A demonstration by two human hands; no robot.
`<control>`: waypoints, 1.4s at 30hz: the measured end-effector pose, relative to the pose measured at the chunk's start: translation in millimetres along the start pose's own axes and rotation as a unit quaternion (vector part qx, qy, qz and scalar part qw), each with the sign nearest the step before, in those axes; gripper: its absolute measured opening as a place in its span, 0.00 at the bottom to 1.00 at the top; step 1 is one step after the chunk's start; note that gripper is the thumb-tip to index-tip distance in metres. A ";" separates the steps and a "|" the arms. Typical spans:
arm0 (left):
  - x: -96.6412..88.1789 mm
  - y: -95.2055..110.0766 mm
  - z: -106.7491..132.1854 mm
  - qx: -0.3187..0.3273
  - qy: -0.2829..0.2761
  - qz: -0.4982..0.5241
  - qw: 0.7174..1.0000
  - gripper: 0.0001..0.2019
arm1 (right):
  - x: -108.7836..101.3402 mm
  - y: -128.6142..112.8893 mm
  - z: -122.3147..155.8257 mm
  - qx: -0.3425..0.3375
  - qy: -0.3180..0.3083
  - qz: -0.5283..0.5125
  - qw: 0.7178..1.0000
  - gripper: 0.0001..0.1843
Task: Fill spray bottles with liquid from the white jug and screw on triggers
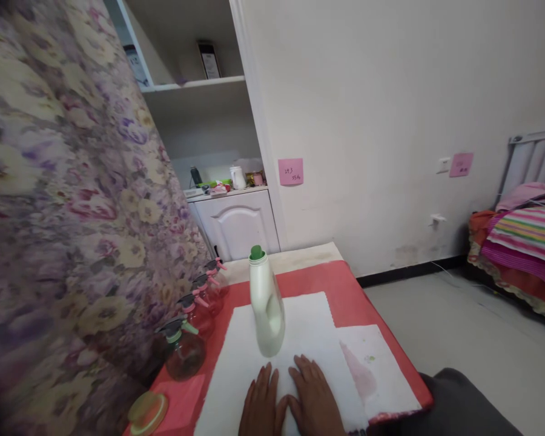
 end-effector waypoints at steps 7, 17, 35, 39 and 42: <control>-10.4 1.6 -3.7 -0.002 -0.022 -0.013 1.000 0.19 | 0.8 -0.7 1.4 0.003 0.000 0.000 1.000 0.23; -19.2 4.5 -5.2 -0.067 0.011 0.016 0.998 0.19 | 1.5 -1.5 3.6 -0.008 0.001 0.017 1.000 0.21; -16.9 3.6 -6.3 -0.065 0.006 0.023 0.998 0.19 | 3.2 1.3 3.9 0.012 -0.018 0.003 1.000 0.21; -15.9 4.0 -5.5 -0.067 0.006 0.026 0.997 0.19 | 2.6 1.9 2.6 0.019 -0.018 -0.009 1.000 0.22; -14.7 3.7 -5.0 -0.071 0.004 0.026 0.997 0.18 | 2.2 1.2 2.5 0.015 -0.014 -0.005 1.000 0.22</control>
Point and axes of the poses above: each hand's wrist, its own z-axis away from the middle knuckle, its own x-axis out of the palm, y = z × x, the point moved 7 cm from there along -z, towards the middle knuckle, and after that the axes turned 14 degrees about x, right-handed, at the moved point
